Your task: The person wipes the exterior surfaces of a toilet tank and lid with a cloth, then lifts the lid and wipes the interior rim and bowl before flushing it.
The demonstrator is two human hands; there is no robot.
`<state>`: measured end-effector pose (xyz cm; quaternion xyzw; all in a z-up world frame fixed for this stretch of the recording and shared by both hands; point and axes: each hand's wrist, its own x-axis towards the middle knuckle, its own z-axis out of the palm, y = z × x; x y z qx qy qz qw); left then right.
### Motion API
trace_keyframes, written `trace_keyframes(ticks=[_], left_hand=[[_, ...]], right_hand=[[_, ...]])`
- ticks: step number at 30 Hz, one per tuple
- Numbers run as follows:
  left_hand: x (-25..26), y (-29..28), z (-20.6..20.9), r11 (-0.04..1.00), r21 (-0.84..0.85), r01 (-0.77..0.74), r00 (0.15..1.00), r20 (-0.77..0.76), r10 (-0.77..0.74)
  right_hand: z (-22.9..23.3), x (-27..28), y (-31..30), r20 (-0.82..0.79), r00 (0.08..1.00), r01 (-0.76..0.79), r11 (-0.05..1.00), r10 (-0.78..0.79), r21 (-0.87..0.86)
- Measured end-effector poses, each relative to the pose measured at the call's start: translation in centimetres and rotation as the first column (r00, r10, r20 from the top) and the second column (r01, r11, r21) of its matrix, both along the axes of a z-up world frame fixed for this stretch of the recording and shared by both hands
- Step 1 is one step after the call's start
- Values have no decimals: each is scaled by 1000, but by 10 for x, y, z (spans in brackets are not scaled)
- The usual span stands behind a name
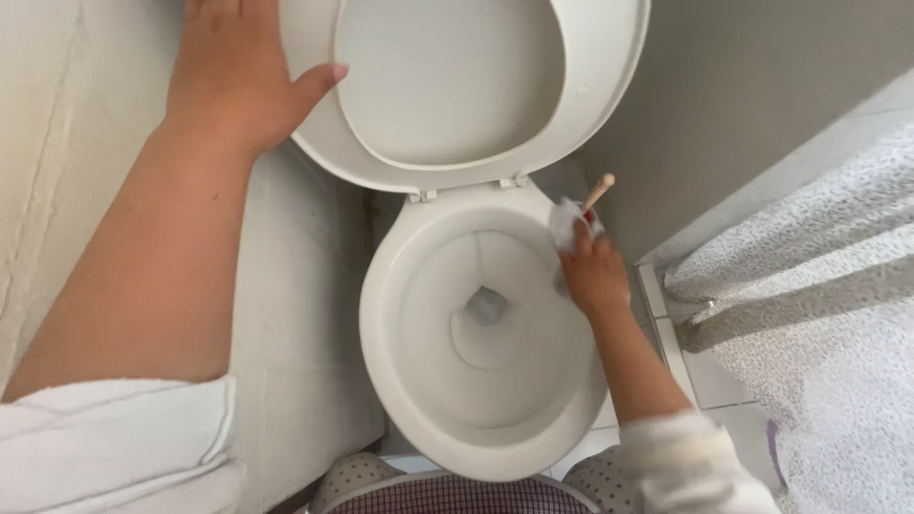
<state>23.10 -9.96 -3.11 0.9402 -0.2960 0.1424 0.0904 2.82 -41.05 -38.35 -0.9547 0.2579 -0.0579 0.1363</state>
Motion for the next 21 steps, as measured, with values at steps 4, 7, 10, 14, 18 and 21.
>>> trace_keyframes(ticks=[4,7,10,14,18,21], left_hand=[[10,17,-22,987,-3,158,981,113,-157],[4,22,-37,994,-91,-66,976,-212,45],[1,27,-54,983,-134,123,991,64,-115],[1,28,-67,973,-158,166,976,166,-140],[-6,27,-64,978,-161,134,976,194,-102],[-18,28,-59,979,-160,126,977,190,-95]], right_hand=[[-4,-113,30,-14,981,191,959,-192,208],[4,-143,47,-337,904,363,887,-262,284],[9,-115,44,-351,898,359,902,-263,241],[8,-63,26,-217,951,250,961,-221,119],[0,-12,11,-198,978,34,982,-71,-185],[-1,7,6,-165,986,-34,974,-3,-222]])
